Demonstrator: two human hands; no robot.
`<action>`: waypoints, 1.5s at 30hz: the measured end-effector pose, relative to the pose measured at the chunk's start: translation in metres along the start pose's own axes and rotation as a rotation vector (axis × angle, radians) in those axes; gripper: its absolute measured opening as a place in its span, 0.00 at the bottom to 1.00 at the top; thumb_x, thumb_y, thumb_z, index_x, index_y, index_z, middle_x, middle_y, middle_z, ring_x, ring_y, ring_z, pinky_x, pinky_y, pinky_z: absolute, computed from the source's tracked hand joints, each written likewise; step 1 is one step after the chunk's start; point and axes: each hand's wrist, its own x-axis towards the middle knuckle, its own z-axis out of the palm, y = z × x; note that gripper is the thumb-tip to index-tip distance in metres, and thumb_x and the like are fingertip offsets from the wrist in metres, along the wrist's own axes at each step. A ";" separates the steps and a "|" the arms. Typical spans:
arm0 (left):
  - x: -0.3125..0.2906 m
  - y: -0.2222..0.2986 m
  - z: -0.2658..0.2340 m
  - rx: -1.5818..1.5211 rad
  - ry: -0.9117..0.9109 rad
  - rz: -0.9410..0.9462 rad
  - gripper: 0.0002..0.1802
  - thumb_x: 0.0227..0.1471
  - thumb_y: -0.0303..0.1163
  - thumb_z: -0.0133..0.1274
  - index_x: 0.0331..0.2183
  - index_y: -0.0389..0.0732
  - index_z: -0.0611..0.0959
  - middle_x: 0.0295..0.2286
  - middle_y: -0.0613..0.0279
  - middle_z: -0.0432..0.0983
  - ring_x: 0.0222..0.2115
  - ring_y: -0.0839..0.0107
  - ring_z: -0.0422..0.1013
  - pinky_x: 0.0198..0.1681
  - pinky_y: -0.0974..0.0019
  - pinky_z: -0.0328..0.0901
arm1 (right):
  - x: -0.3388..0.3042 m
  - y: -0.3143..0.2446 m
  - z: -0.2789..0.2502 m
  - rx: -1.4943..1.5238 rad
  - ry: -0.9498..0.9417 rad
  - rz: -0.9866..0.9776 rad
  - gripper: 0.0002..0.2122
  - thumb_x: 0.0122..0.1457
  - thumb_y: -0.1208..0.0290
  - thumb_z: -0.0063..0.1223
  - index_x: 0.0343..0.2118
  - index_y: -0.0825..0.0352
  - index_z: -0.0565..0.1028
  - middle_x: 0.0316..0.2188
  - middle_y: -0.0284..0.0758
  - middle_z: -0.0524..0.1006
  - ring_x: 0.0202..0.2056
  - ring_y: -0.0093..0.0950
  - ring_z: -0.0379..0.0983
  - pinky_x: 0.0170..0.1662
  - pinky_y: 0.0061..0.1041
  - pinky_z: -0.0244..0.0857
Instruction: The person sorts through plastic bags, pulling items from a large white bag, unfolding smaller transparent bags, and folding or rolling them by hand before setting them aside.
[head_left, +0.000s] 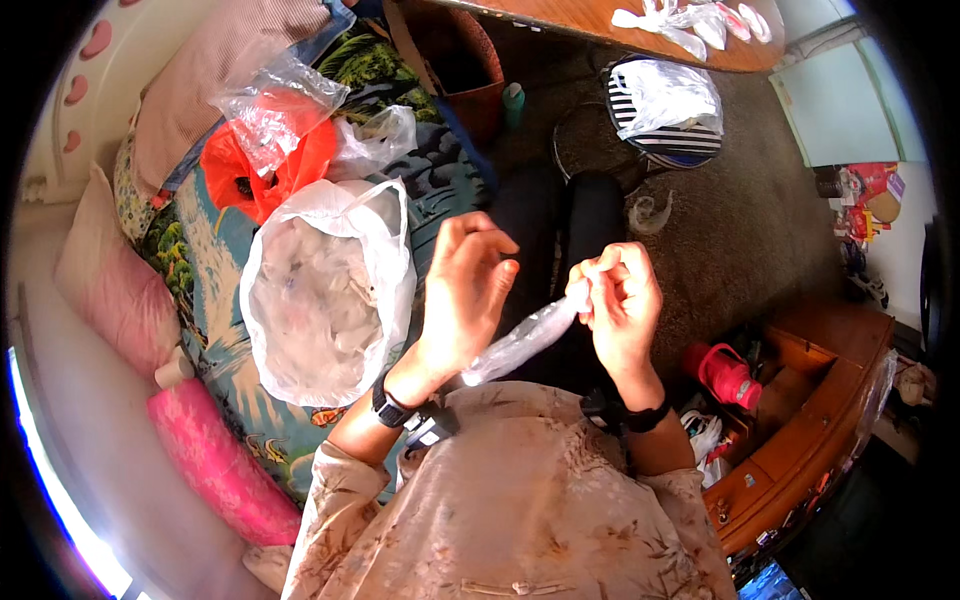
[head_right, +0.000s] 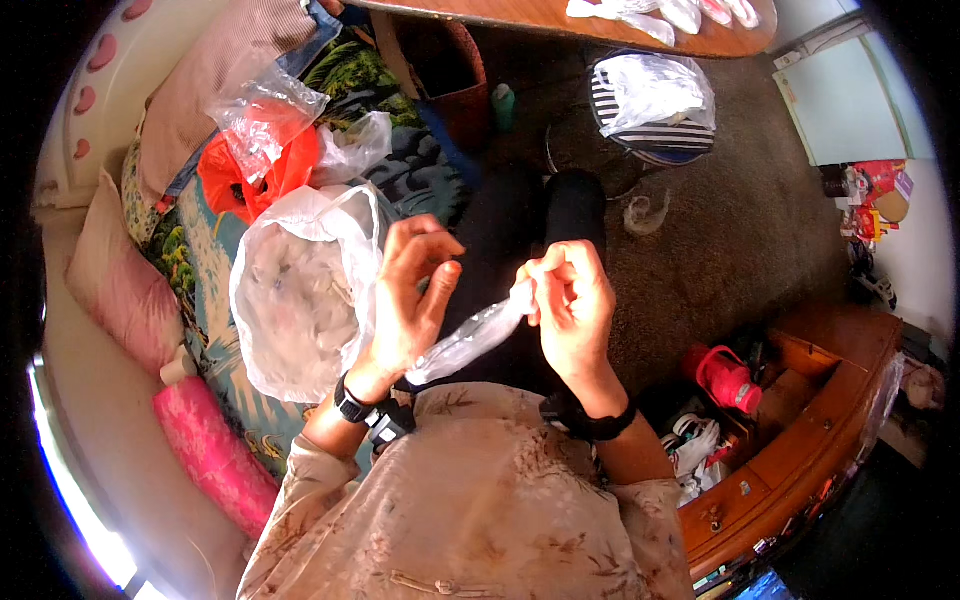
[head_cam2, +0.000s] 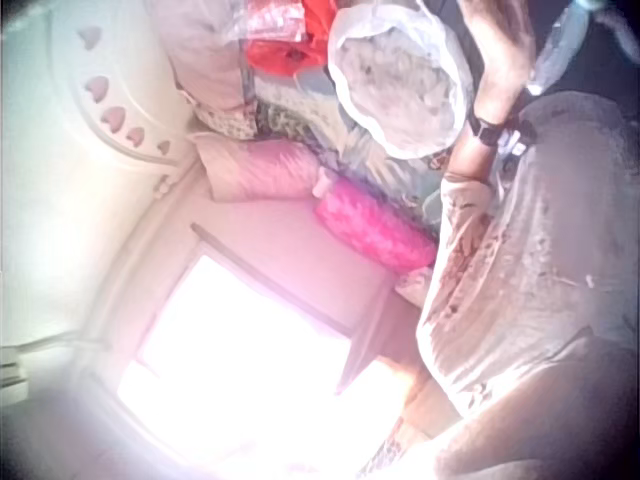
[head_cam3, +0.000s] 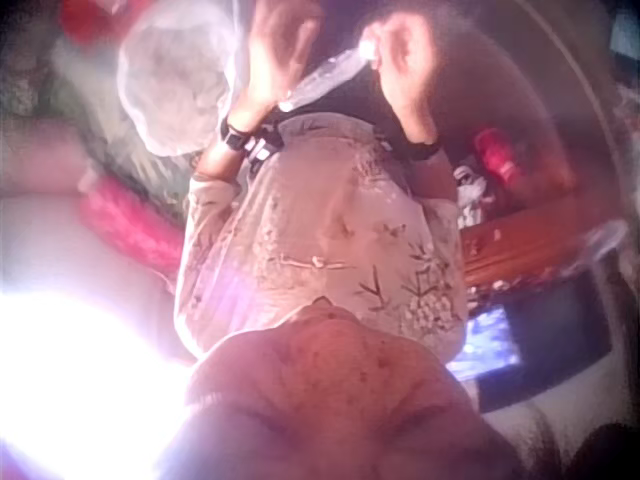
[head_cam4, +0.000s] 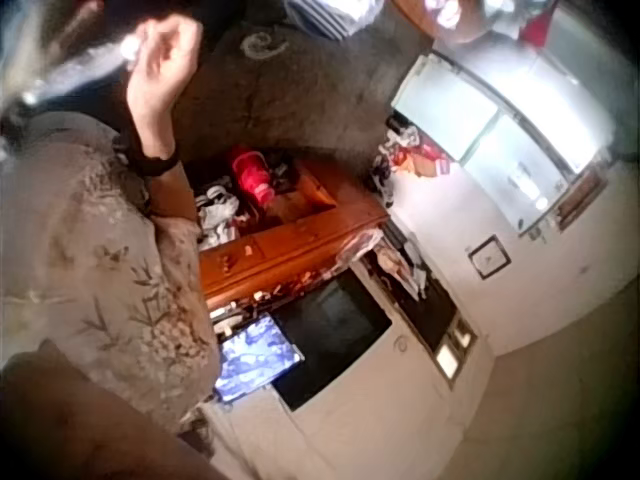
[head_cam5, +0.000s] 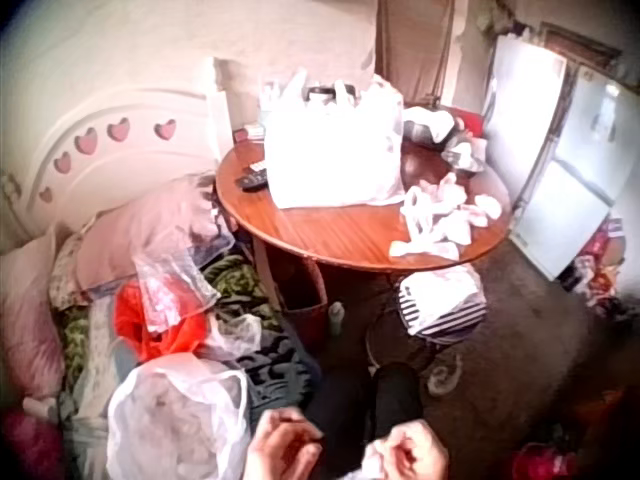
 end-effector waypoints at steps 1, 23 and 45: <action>-0.004 0.002 -0.003 0.022 0.034 0.025 0.06 0.58 0.25 0.55 0.36 0.34 0.76 0.41 0.60 0.66 0.31 0.75 0.68 0.34 0.73 0.66 | 0.000 0.009 -0.002 -0.026 -0.006 -0.135 0.04 0.66 0.83 0.43 0.37 0.66 0.65 0.24 0.33 0.72 0.23 0.16 0.68 0.24 0.15 0.62; -0.009 0.011 0.026 -0.109 -0.056 -0.026 0.09 0.49 0.16 0.54 0.36 0.33 0.79 0.35 0.59 0.76 0.32 0.72 0.75 0.34 0.71 0.71 | -0.008 0.013 0.010 -0.349 0.015 -0.185 0.13 0.53 0.91 0.57 0.40 0.70 0.74 0.36 0.35 0.78 0.36 0.19 0.74 0.41 0.17 0.68; -0.016 -0.004 0.024 -0.071 -0.135 -0.192 0.06 0.51 0.20 0.53 0.33 0.33 0.75 0.27 0.59 0.73 0.26 0.76 0.71 0.29 0.71 0.68 | -0.005 0.016 0.006 -0.038 -0.106 -0.041 0.14 0.52 0.93 0.52 0.38 0.68 0.68 0.36 0.33 0.71 0.36 0.21 0.71 0.42 0.18 0.66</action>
